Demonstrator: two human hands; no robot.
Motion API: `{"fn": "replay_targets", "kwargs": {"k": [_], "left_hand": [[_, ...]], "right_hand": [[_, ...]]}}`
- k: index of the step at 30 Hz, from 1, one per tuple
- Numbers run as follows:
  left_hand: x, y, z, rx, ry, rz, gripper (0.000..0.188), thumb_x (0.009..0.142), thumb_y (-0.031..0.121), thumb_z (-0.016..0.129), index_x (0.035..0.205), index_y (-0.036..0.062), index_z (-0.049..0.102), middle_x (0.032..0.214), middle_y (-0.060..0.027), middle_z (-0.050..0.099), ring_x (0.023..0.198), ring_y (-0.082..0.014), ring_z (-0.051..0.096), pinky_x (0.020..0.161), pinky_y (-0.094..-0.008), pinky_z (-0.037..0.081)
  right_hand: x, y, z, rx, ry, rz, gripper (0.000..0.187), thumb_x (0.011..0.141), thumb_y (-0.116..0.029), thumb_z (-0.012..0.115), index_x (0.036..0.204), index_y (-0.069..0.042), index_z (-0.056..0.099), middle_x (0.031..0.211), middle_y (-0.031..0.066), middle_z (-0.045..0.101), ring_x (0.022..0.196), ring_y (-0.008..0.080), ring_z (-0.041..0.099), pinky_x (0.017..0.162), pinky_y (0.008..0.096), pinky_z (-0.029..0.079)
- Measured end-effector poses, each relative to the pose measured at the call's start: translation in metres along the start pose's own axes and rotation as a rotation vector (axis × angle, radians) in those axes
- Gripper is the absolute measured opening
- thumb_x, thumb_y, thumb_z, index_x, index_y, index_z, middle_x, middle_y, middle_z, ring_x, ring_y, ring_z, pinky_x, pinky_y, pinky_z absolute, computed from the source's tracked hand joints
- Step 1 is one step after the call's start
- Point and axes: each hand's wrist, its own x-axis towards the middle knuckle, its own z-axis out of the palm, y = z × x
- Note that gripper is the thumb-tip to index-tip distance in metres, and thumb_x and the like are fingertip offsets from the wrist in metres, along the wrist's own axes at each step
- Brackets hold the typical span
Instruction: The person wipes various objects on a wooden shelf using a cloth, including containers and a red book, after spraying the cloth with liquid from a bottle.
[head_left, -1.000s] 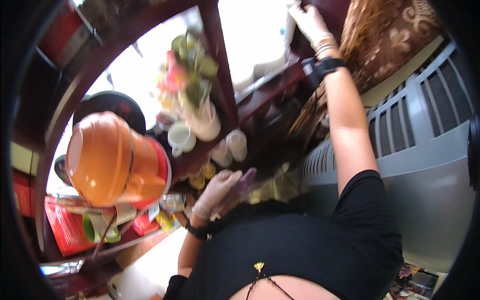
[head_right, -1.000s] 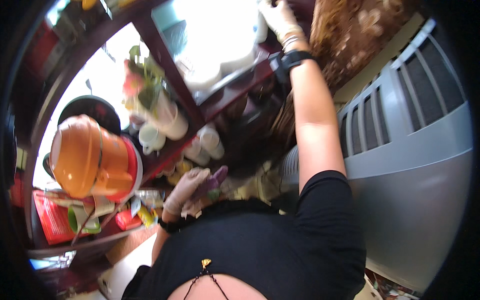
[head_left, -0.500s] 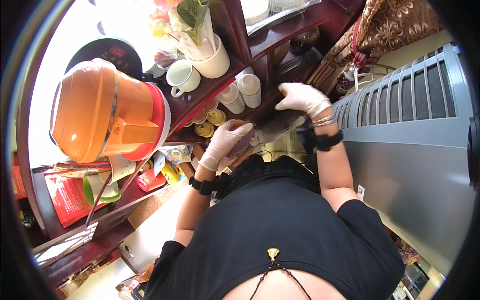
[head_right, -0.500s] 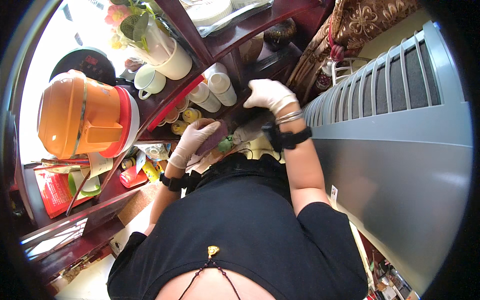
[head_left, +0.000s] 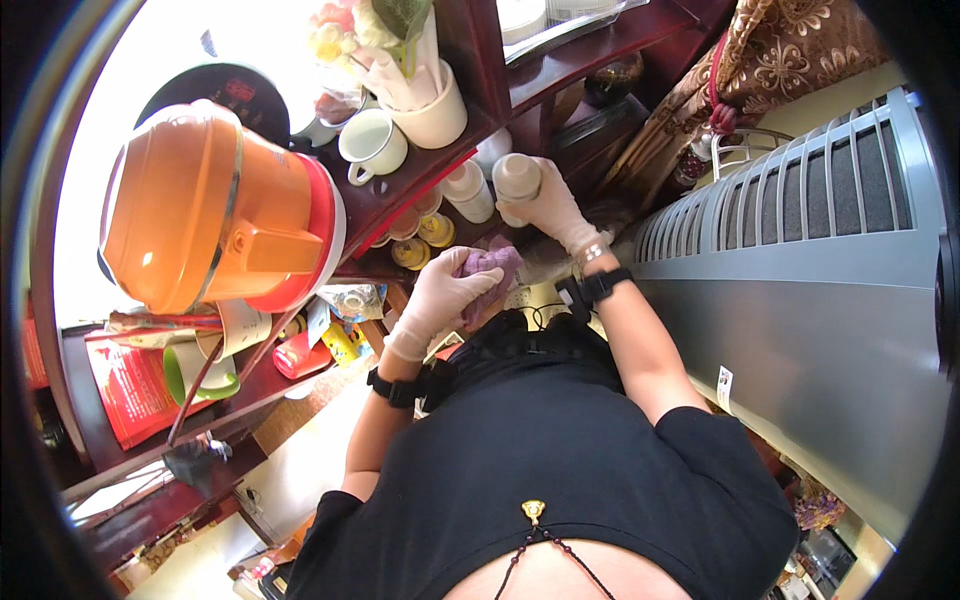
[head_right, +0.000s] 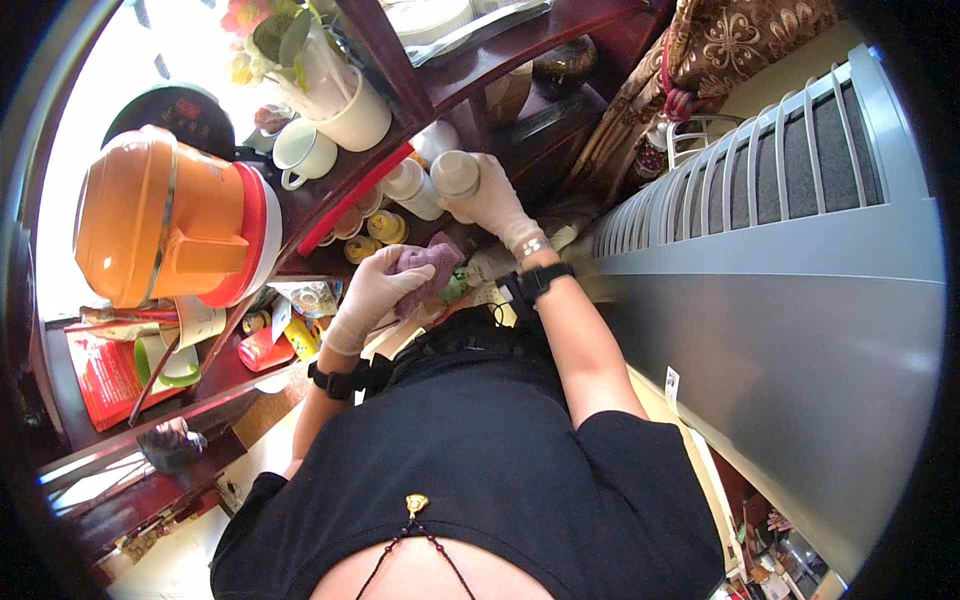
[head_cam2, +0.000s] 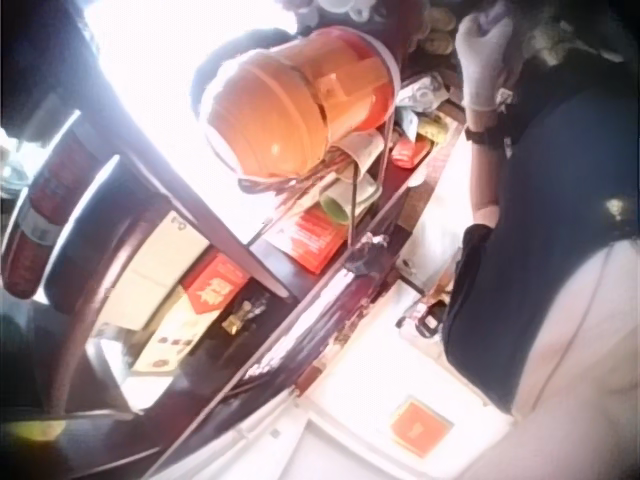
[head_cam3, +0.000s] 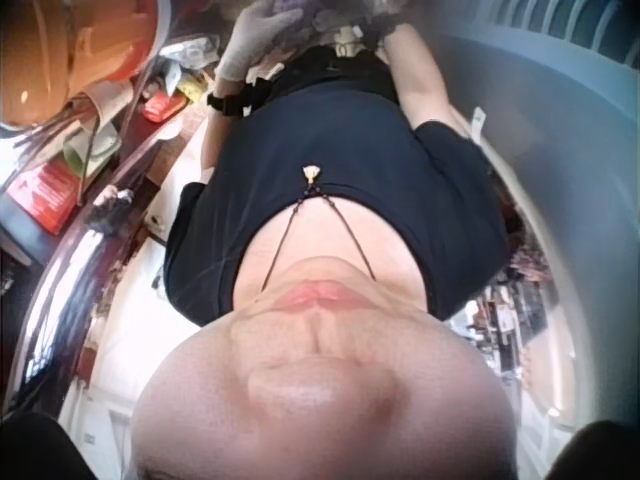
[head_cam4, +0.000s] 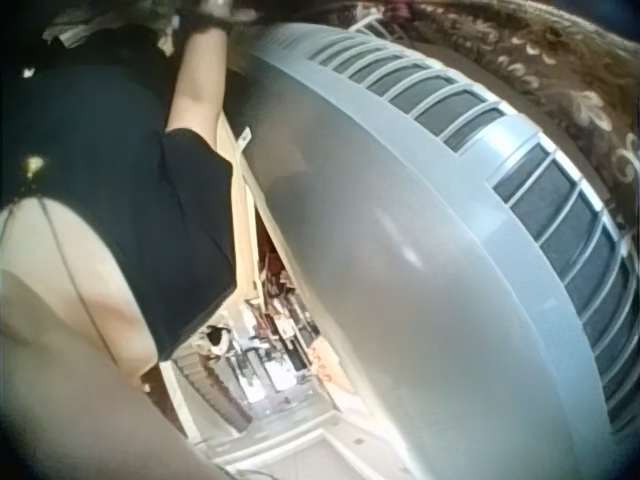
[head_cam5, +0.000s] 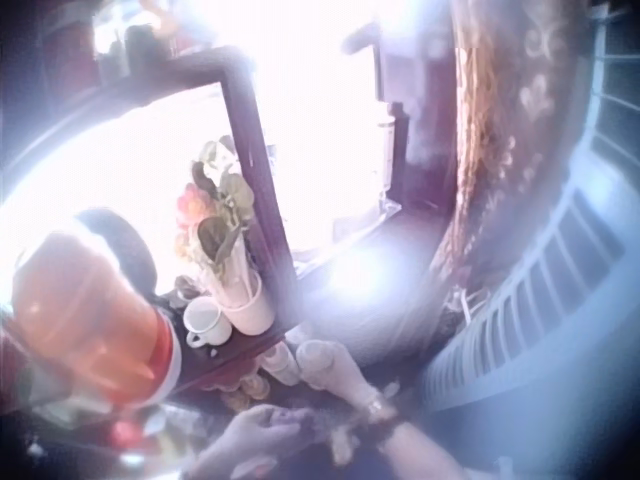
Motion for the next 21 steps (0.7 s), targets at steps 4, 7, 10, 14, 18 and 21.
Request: {"fn": "replay_targets", "kwargs": {"k": [4, 7, 10, 14, 18, 21], "left_hand": [[-0.018, 0.048, 0.000, -0.240, -0.025, 0.334, 0.024, 0.073, 0.013, 0.069, 0.088, -0.0042, 0.060, 0.104, -0.0082, 0.058, 0.099, -0.0153, 0.053, 0.088, -0.0271, 0.040], [-0.030, 0.081, 0.017, -0.366, 0.210, 0.459, 0.023, 0.065, 0.007, 0.070, 0.084, -0.0001, 0.058, 0.113, -0.0148, 0.055, 0.104, -0.0227, 0.053, 0.090, -0.0337, 0.040], [-0.015, 0.100, 0.028, 0.510, 0.630, 1.265, 0.035, 0.061, 0.010, 0.076, 0.089, 0.0031, 0.056, 0.117, -0.0203, 0.053, 0.106, -0.0383, 0.052, 0.088, -0.0444, 0.043], [0.020, 0.113, 0.062, 0.349, 0.046, 1.347, 0.055, 0.062, 0.021, 0.080, 0.105, 0.0032, 0.051, 0.126, -0.0246, 0.047, 0.116, -0.0450, 0.045, 0.096, -0.0490, 0.038], [0.028, 0.127, 0.073, 0.429, -0.276, 1.156, 0.073, 0.066, 0.020, 0.078, 0.129, 0.0050, 0.045, 0.127, -0.0165, 0.049, 0.113, -0.0286, 0.051, 0.097, -0.0369, 0.039], [0.039, 0.132, 0.077, 0.534, -0.404, 1.147, 0.041, 0.067, 0.020, 0.075, 0.104, 0.0080, 0.060, 0.105, -0.0097, 0.057, 0.100, -0.0294, 0.052, 0.088, -0.0360, 0.043]], "right_hand": [[-0.024, -0.009, -0.026, 0.351, 0.105, 0.020, 0.067, 0.064, -0.018, 0.082, 0.113, -0.005, 0.038, 0.102, 0.0068, 0.052, 0.093, 0.0169, 0.052, 0.087, 0.0320, 0.044], [-0.031, -0.018, -0.052, 0.521, 0.204, 0.071, 0.060, 0.068, -0.013, 0.078, 0.113, -0.005, 0.038, 0.102, 0.0052, 0.053, 0.093, 0.0155, 0.052, 0.085, 0.0313, 0.045], [-0.054, -0.039, -0.085, 0.466, 0.185, 0.011, 0.061, 0.068, -0.012, 0.077, 0.115, -0.005, 0.038, 0.101, 0.0068, 0.053, 0.092, 0.0159, 0.053, 0.085, 0.0315, 0.045], [-0.075, -0.080, -0.112, 0.099, 0.119, -0.369, 0.036, 0.067, -0.010, 0.074, 0.097, -0.007, 0.054, 0.090, 0.0040, 0.058, 0.087, 0.0194, 0.058, 0.077, 0.0312, 0.048], [-0.108, -0.078, -0.128, -0.280, 0.125, -0.570, 0.024, 0.068, -0.014, 0.069, 0.092, -0.018, 0.065, 0.096, -0.0001, 0.060, 0.092, 0.0184, 0.058, 0.077, 0.0343, 0.047], [-0.104, -0.088, -0.138, -0.155, 0.062, -0.399, 0.030, 0.062, -0.018, 0.076, 0.089, -0.014, 0.064, 0.094, 0.0001, 0.063, 0.086, 0.0198, 0.060, 0.074, 0.0314, 0.048]]}}
